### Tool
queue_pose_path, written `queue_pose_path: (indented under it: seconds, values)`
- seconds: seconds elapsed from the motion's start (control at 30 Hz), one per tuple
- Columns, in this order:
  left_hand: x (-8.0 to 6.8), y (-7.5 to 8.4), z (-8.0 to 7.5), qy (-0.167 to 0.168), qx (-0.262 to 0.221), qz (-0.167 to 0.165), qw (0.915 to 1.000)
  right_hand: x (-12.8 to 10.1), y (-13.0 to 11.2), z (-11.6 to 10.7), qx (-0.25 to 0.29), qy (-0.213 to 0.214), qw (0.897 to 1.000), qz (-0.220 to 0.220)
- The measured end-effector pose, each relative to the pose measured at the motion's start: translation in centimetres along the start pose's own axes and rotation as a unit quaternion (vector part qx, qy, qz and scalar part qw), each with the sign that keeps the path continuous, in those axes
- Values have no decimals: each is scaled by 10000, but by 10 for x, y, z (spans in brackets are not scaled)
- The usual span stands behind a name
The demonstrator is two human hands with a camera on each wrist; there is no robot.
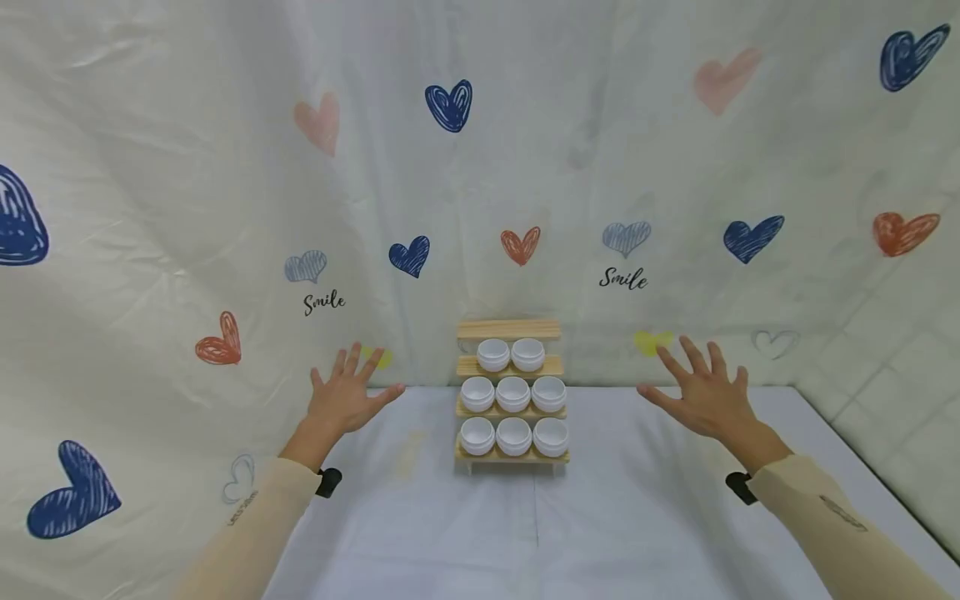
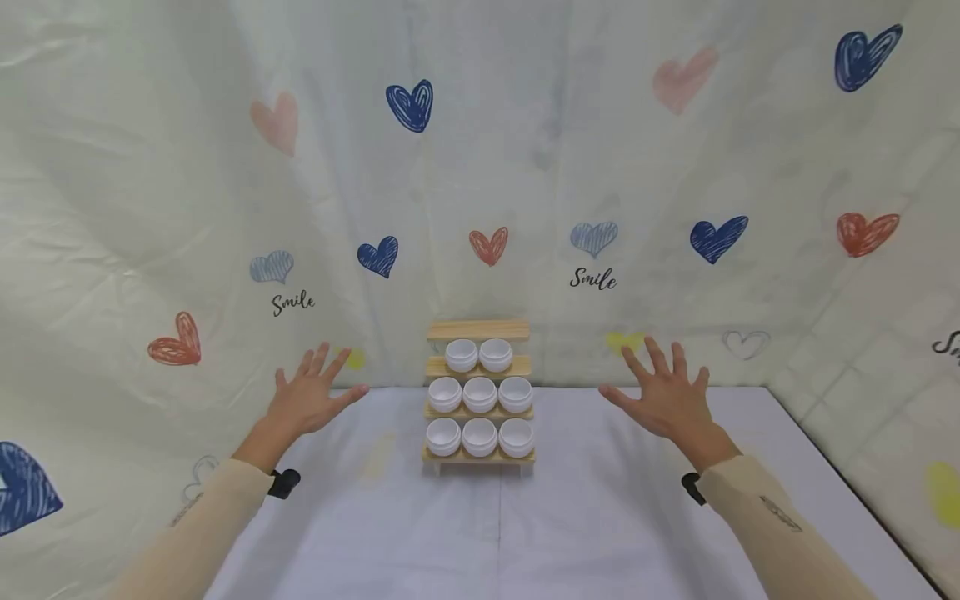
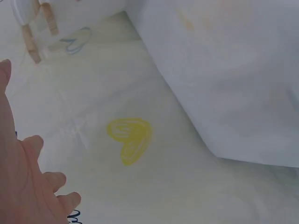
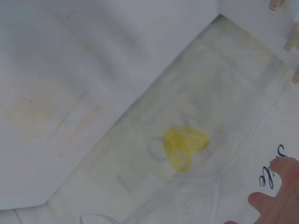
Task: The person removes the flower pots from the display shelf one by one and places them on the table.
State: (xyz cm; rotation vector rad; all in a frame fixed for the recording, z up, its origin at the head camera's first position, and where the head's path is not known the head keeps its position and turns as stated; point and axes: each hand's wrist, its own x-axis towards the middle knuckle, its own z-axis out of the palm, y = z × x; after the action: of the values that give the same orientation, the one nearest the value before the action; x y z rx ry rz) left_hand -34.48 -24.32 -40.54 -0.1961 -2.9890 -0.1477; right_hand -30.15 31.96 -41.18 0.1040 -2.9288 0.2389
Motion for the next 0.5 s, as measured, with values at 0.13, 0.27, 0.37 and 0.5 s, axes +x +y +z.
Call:
queue_pose_path:
  seconds: [0.13,0.27,0.37,0.5]
  values:
    - [-5,5,5,69,-24,6,10000,-6,-5,1,-54,9,10000,-39]
    - [-13,8,14,197,-12,89,9998,-11,-11,6,29,-40,9999,-102]
    - [-20,10,22,256,43,171,9995,-14,-16,10,13,-22,9999,-164]
    - [-30,12,28,338,-134,254,9990,-19,-24,13,-64,77,9997,-245]
